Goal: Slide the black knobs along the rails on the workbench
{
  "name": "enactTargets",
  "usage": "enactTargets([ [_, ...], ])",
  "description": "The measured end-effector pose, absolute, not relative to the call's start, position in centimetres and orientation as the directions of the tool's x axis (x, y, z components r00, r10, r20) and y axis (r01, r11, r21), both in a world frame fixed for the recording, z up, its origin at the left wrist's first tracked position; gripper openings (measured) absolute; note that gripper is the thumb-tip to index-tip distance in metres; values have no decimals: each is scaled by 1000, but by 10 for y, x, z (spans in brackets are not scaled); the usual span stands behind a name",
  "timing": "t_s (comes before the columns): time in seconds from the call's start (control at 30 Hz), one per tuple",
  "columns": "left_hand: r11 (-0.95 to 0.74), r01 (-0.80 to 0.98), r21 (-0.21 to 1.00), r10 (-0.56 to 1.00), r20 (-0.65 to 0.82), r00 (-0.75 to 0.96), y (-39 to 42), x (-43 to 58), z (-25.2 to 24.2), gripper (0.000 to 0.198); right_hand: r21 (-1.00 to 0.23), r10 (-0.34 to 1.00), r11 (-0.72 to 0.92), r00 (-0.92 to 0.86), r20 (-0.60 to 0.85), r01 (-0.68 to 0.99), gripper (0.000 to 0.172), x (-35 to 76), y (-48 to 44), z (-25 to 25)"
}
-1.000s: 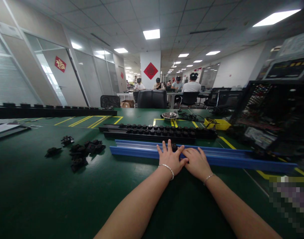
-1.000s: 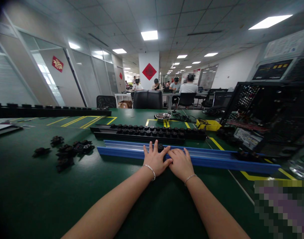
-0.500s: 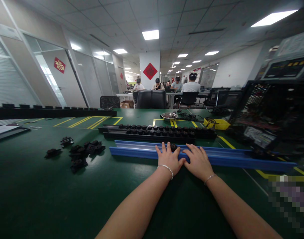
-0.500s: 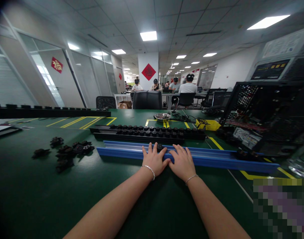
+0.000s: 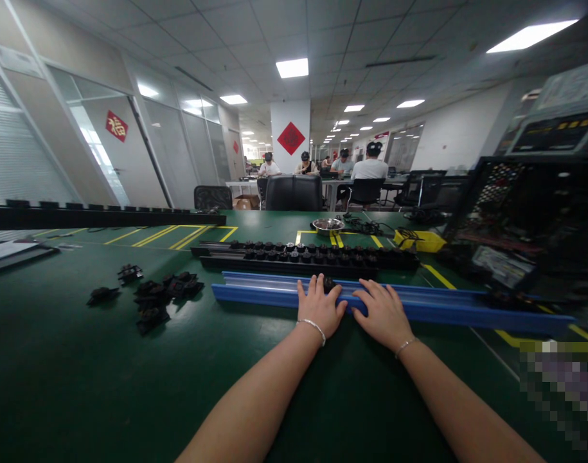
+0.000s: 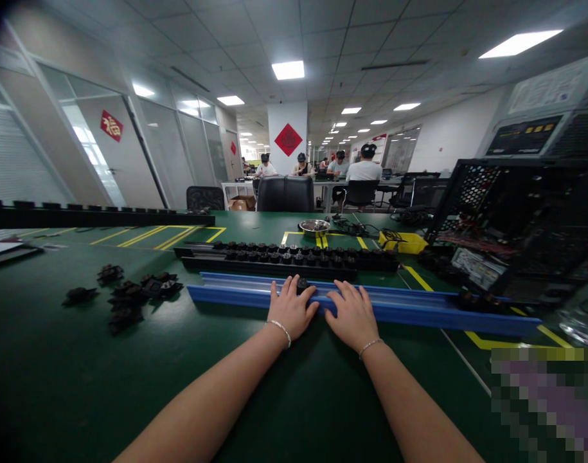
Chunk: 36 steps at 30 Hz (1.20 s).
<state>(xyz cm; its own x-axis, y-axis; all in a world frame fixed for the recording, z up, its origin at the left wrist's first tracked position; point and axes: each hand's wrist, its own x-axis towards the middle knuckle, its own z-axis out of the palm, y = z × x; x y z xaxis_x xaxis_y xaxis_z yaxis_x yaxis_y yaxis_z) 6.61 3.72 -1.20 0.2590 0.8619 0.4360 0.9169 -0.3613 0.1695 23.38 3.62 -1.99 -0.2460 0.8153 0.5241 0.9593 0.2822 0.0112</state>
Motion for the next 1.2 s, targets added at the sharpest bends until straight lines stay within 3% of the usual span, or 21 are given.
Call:
enactTargets([
  [0.37, -354, 926, 132, 854, 450, 262, 39, 50, -7, 43, 19, 816, 274, -243, 524, 962, 29, 234, 35, -19],
  [0.63, -264, 949, 170, 885, 435, 168, 35, 50, -11, 48, 27, 819, 265, -240, 522, 964, 30, 234, 37, -22],
  [1.2, -242, 952, 186, 862, 492, 123, 39, 35, -11, 40, 31, 832, 258, -238, 501, 966, 30, 233, 36, -19],
])
